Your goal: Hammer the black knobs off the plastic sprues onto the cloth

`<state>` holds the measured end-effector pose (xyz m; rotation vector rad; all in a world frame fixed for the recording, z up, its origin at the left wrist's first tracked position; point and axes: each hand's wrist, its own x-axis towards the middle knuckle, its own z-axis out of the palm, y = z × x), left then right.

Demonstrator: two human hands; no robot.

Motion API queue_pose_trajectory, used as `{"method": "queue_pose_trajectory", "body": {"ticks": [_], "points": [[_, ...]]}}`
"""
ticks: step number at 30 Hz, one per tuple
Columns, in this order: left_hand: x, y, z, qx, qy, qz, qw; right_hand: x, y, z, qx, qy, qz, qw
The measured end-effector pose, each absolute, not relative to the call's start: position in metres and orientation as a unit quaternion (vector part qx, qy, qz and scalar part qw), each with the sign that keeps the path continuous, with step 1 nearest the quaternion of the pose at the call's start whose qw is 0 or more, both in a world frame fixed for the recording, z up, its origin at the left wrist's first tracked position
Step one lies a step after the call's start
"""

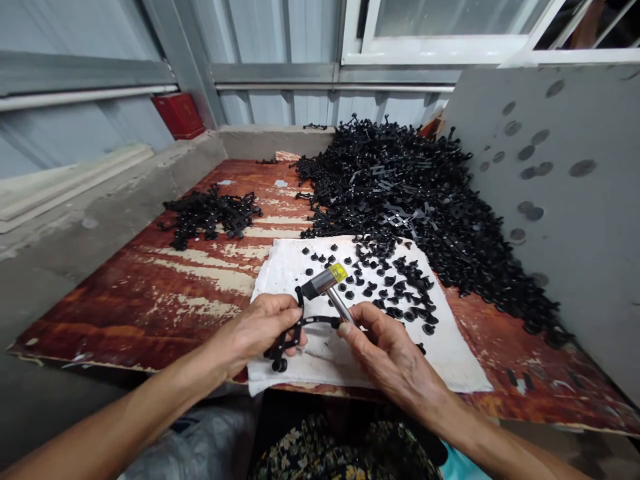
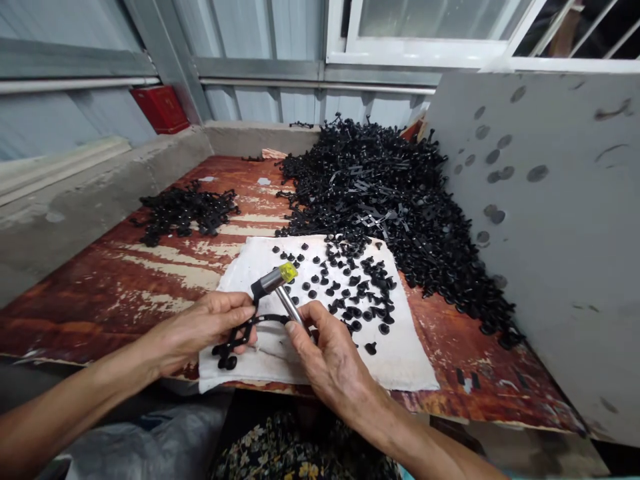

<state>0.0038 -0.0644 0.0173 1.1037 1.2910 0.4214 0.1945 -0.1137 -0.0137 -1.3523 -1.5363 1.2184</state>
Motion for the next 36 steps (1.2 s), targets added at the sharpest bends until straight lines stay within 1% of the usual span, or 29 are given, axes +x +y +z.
{"method": "queue_pose_trajectory", "body": {"ticks": [5,10,16,19,28,36], "points": [[0.001,-0.05,0.024,0.508,0.587,0.164,0.608,0.205,-0.117,-0.018,-0.529,-0.563,0.51,0.377],[-0.003,-0.044,0.018,0.555,0.606,0.153,0.55,0.212,-0.121,-0.016,-0.54,-0.513,0.547,0.382],[-0.009,-0.044,0.009,0.703,0.571,0.135,0.403,0.215,-0.122,-0.018,-0.541,-0.456,0.585,0.397],[-0.009,-0.047,0.011,0.739,0.558,0.119,0.357,0.216,-0.121,-0.019,-0.534,-0.429,0.603,0.409],[-0.011,-0.042,0.011,0.773,0.547,0.044,0.319,0.215,-0.12,-0.022,-0.535,-0.403,0.614,0.417],[-0.014,-0.034,0.007,0.766,0.541,0.024,0.346,0.217,-0.119,-0.027,-0.527,-0.406,0.616,0.422]]}}
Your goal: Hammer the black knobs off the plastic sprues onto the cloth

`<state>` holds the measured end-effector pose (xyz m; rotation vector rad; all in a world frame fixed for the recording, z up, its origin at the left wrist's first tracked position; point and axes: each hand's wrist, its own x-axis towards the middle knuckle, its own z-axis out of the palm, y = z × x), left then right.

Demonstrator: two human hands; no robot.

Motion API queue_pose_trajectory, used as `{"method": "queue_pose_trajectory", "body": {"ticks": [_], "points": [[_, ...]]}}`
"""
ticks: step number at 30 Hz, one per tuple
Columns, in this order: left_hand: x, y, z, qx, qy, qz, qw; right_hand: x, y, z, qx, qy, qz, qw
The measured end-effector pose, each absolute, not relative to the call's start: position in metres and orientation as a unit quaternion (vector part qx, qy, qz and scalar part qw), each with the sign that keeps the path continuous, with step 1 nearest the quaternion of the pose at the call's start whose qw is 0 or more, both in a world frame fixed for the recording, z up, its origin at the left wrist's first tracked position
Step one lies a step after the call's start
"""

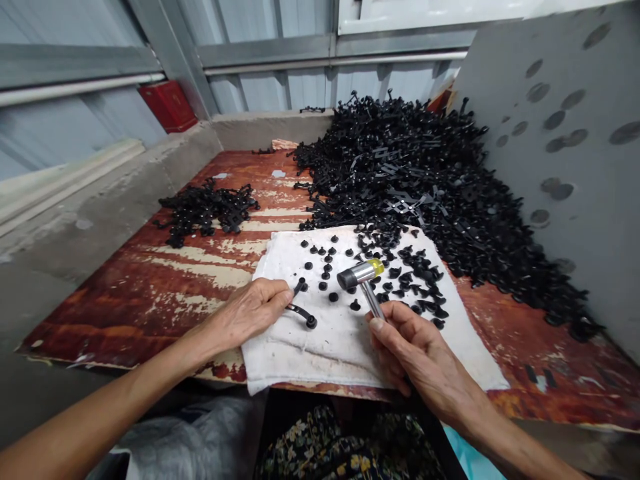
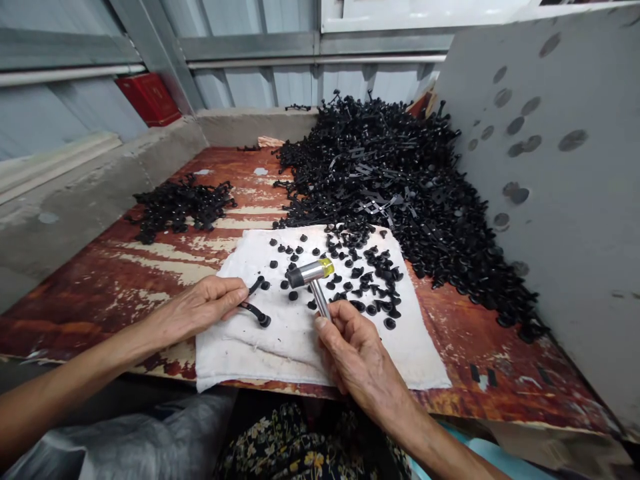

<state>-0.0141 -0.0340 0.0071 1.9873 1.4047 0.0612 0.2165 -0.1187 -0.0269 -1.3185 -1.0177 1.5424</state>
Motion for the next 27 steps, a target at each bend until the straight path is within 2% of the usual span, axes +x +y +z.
{"method": "queue_pose_trajectory", "body": {"ticks": [20,24,27], "points": [[-0.014,-0.03,0.003,0.763,0.551,0.035,0.336,0.216,-0.118,-0.027,-0.532,-0.407,0.616,0.415],[-0.015,-0.021,0.005,0.747,0.531,0.05,0.397,0.219,-0.123,-0.024,-0.541,-0.447,0.596,0.391],[-0.016,-0.017,0.005,0.713,0.528,0.044,0.46,0.223,-0.128,-0.017,-0.572,-0.547,0.501,0.351]]}}
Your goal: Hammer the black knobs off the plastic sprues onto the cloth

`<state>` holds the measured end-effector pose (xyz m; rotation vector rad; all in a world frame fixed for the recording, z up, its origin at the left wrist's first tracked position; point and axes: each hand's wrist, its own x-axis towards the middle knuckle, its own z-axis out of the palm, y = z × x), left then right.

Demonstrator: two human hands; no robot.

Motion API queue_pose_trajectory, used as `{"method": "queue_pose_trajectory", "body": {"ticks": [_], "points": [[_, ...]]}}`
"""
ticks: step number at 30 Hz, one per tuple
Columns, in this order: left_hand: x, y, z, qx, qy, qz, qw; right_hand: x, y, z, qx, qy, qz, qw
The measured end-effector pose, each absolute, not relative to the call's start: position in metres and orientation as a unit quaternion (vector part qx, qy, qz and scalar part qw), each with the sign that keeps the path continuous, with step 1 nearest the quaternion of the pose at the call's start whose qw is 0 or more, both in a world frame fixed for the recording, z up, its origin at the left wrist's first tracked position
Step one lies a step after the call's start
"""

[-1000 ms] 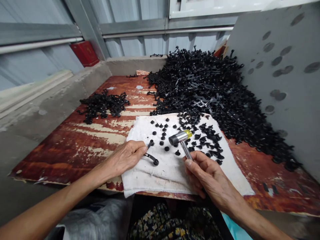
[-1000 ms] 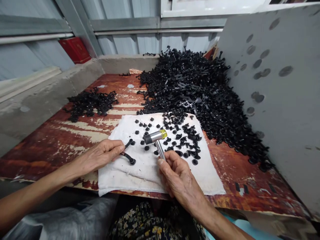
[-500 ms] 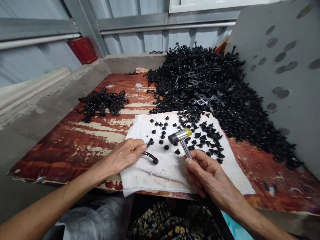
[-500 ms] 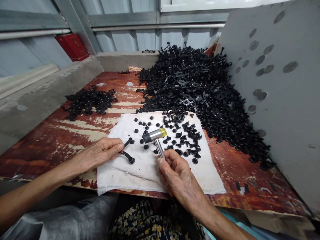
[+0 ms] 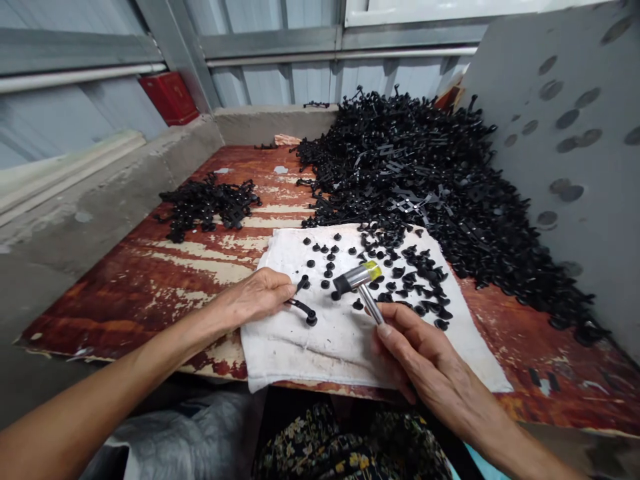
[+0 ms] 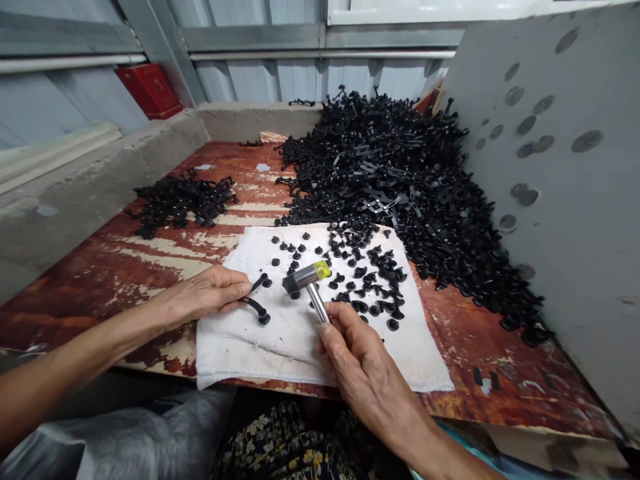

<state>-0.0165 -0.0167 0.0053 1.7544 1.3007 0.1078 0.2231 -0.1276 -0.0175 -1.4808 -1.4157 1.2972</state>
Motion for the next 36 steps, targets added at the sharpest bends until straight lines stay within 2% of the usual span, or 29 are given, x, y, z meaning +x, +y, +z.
{"method": "queue_pose_trajectory", "body": {"ticks": [7,10,14,19,24,28,32,36], "points": [[-0.019,-0.013,0.005,0.67,0.531,0.032,0.517,0.224,-0.101,-0.015,-0.497,-0.796,0.173,0.3],[-0.018,-0.013,0.005,0.679,0.534,0.035,0.502,0.218,-0.09,-0.012,-0.473,-0.83,0.101,0.279],[-0.018,-0.014,0.003,0.717,0.533,0.026,0.449,0.21,-0.089,-0.007,-0.449,-0.838,0.035,0.307],[-0.021,-0.013,-0.003,0.726,0.509,0.041,0.461,0.21,-0.089,-0.011,-0.458,-0.854,0.04,0.244],[-0.023,-0.009,-0.006,0.731,0.499,0.029,0.465,0.21,-0.085,-0.012,-0.458,-0.84,0.03,0.29],[-0.026,-0.006,-0.008,0.726,0.457,0.037,0.513,0.21,-0.081,-0.011,-0.456,-0.862,0.025,0.222],[-0.027,-0.004,-0.007,0.731,0.476,0.016,0.489,0.209,-0.079,-0.005,-0.46,-0.841,0.018,0.284],[-0.026,-0.003,-0.005,0.723,0.47,0.013,0.507,0.209,-0.077,-0.001,-0.454,-0.87,0.012,0.192]]}}
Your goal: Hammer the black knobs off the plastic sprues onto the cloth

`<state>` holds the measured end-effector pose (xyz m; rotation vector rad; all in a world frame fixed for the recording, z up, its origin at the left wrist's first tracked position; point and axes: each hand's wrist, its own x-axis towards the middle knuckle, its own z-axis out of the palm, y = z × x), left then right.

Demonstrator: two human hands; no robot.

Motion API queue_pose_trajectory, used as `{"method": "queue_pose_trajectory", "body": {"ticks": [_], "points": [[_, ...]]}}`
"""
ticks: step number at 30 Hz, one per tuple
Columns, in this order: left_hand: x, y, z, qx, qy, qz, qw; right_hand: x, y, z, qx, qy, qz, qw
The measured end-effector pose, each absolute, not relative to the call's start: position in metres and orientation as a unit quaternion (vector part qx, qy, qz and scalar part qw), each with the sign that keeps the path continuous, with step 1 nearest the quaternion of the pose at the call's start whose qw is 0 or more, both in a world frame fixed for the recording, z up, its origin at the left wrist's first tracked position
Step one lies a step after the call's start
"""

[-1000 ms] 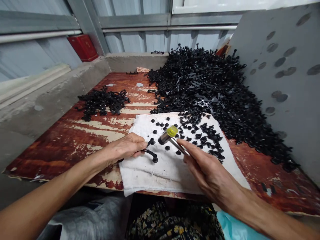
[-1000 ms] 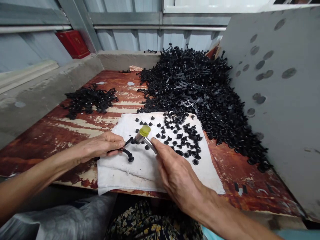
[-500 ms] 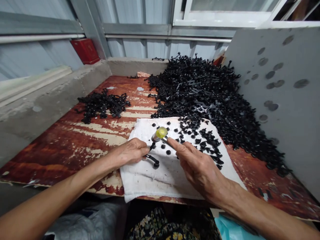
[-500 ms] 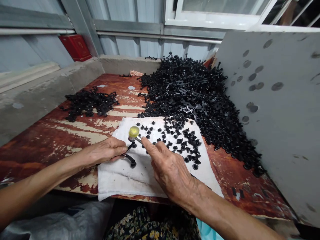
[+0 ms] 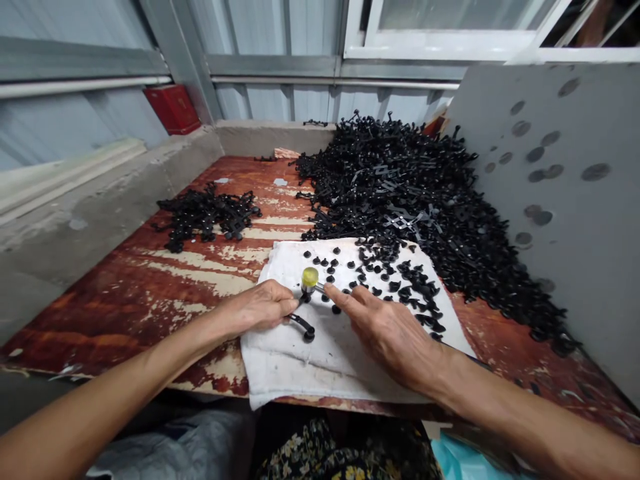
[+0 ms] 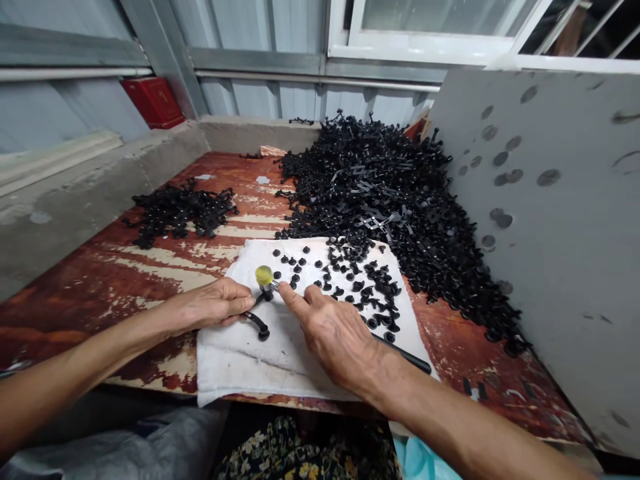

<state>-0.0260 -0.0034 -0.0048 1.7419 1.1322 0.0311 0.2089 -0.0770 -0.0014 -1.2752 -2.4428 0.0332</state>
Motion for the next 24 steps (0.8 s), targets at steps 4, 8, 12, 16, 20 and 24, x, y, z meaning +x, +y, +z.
{"method": "queue_pose_trajectory", "body": {"ticks": [4,8,12,16,20,24], "points": [[-0.025,-0.004,-0.005,0.72,0.491,0.006,0.49,0.21,-0.075,0.001,-0.456,-0.852,0.024,0.258],[-0.025,-0.003,-0.007,0.715,0.486,0.013,0.502,0.211,-0.072,0.001,-0.464,-0.871,0.032,0.156],[-0.025,-0.003,-0.008,0.727,0.487,0.009,0.485,0.209,-0.072,0.002,-0.469,-0.853,0.029,0.227],[-0.026,-0.004,-0.007,0.724,0.478,0.017,0.497,0.205,-0.074,0.001,-0.456,-0.876,0.033,0.155],[-0.023,-0.006,0.001,0.723,0.49,0.024,0.486,0.204,-0.068,-0.003,-0.482,-0.847,0.076,0.211],[-0.018,-0.007,0.015,0.603,0.54,0.026,0.587,0.21,-0.062,0.005,-0.471,-0.848,0.136,0.202]]}}
